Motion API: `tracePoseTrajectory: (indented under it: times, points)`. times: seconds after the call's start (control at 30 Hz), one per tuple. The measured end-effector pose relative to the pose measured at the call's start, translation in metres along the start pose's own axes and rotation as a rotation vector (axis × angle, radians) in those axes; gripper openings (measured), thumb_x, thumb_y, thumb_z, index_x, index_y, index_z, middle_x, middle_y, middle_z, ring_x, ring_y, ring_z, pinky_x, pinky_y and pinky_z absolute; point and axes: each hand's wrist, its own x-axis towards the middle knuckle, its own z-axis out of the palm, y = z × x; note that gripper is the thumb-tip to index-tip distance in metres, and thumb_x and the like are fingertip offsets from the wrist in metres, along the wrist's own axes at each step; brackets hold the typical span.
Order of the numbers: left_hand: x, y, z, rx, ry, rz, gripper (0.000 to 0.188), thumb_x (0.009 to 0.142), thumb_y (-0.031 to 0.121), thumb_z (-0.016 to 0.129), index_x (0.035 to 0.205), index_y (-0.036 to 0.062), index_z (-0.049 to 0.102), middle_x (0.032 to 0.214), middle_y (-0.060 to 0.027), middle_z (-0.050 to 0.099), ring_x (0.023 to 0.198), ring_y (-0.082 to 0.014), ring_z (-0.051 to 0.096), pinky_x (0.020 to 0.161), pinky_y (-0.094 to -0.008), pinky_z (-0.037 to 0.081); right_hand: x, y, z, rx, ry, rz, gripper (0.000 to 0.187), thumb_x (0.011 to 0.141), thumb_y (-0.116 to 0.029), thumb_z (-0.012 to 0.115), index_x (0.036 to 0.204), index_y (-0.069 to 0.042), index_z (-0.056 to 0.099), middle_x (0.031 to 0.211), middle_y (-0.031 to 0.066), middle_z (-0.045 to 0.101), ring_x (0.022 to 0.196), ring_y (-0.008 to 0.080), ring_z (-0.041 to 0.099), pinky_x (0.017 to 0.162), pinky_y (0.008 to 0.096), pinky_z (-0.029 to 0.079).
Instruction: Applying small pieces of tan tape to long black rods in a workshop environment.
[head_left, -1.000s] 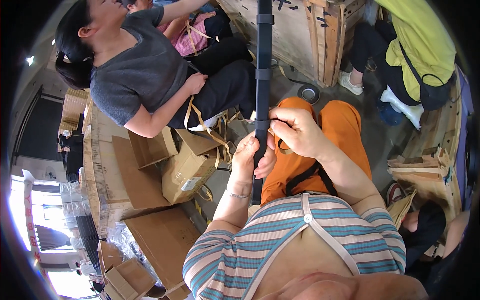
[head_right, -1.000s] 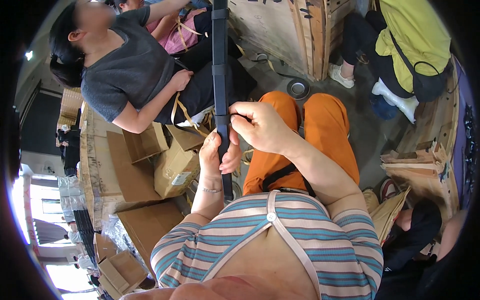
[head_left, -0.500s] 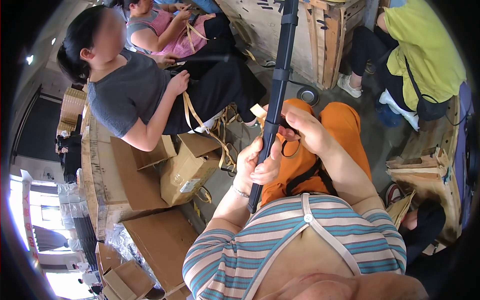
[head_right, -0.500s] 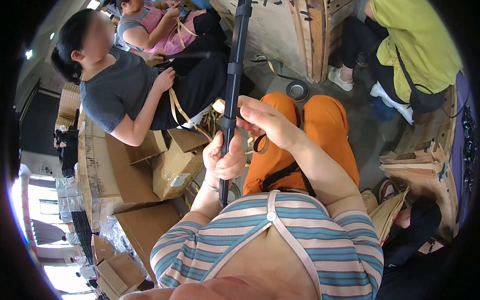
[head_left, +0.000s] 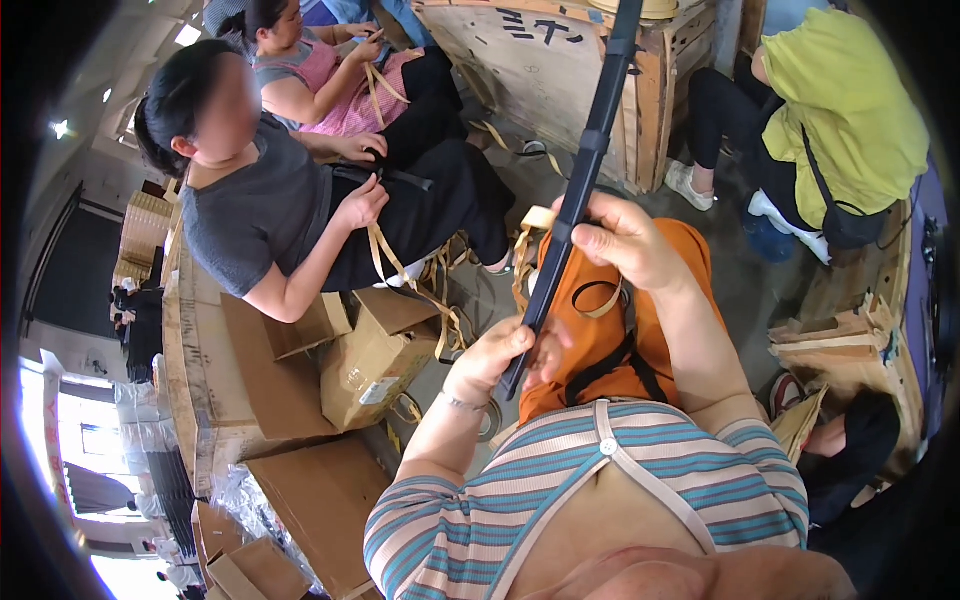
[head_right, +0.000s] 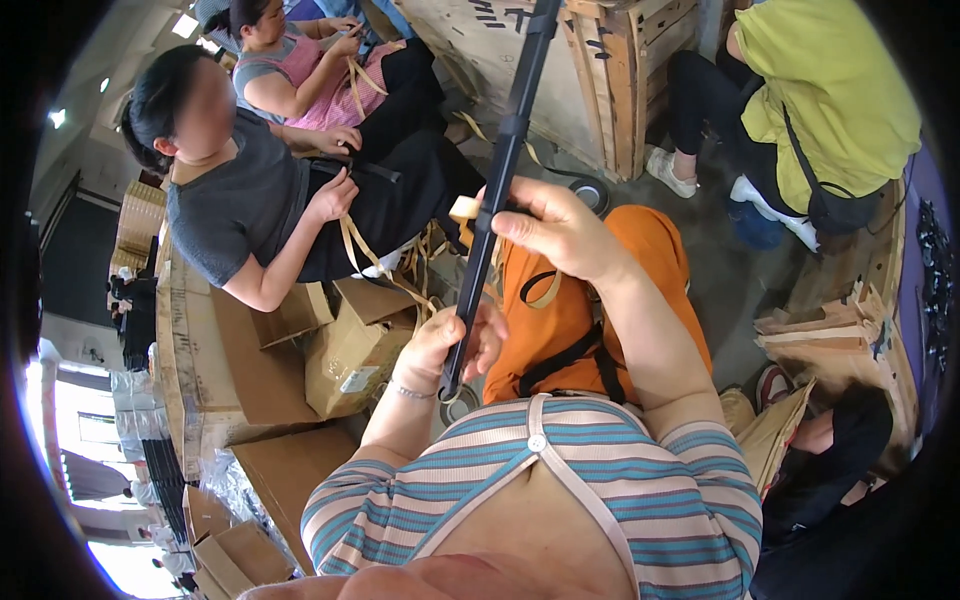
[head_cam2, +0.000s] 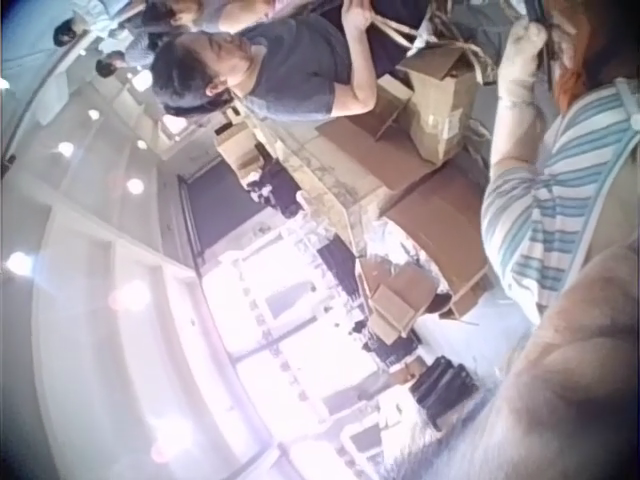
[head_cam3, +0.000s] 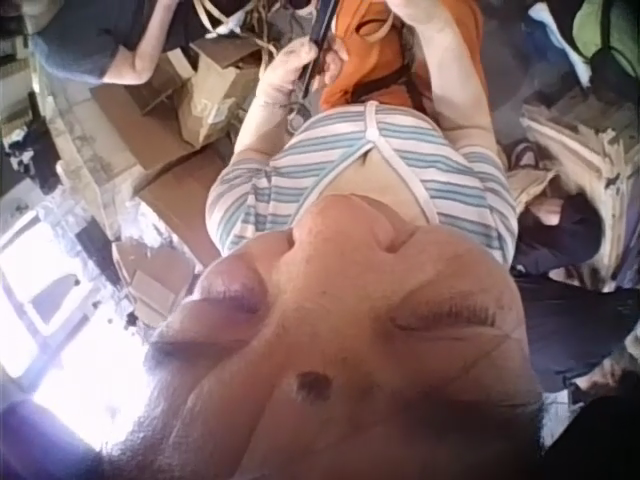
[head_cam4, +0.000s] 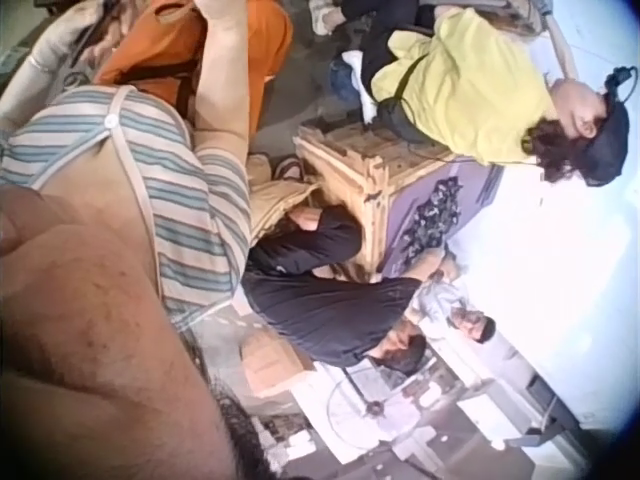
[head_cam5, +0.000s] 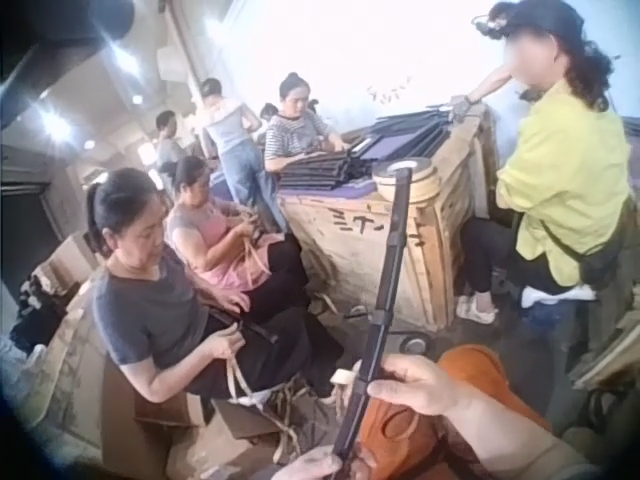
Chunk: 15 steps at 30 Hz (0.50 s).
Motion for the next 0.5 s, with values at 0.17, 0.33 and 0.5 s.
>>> tracePoseTrajectory:
  times: [0.17, 0.33, 0.5]
  points:
    - [-0.006, -0.013, -0.007, 0.168, 0.181, 0.04, 0.041, 0.086, 0.041, 0.054, 0.085, 0.0002, 0.05, 0.05, -0.002, 0.045, 0.035, -0.008, 0.037, 0.035, -0.02, 0.03, -0.001, 0.008, -0.012, -0.072, 0.052, -0.052, 0.034, 0.089, -0.013, 0.051, 0.119, 0.0, 0.045, 0.089, 0.0005, 0.052, 0.078, 0.0054, 0.042, 0.068, 0.0192, 0.033]
    - [0.009, -0.02, -0.008, 0.406, 0.437, 0.183, 0.033, 0.089, 0.035, 0.052, 0.084, 0.0024, 0.048, 0.051, 0.0011, 0.042, 0.039, -0.0053, 0.037, 0.037, -0.0191, 0.029, -0.016, 0.028, -0.023, -0.154, 0.123, 0.2, 0.025, 0.092, -0.013, 0.044, 0.115, -0.004, 0.045, 0.076, 0.0004, 0.051, 0.063, 0.0037, 0.04, 0.054, 0.0171, 0.031]
    - [0.023, -0.018, -0.013, 0.378, 0.524, 0.295, 0.028, 0.09, 0.031, 0.051, 0.082, 0.0044, 0.047, 0.051, 0.0025, 0.042, 0.04, -0.0037, 0.036, 0.037, -0.018, 0.028, -0.025, 0.034, -0.012, -0.143, 0.097, 0.315, 0.011, 0.092, -0.013, 0.045, 0.088, -0.004, 0.05, 0.07, 0.0001, 0.052, 0.058, 0.0038, 0.043, 0.05, 0.0173, 0.033]
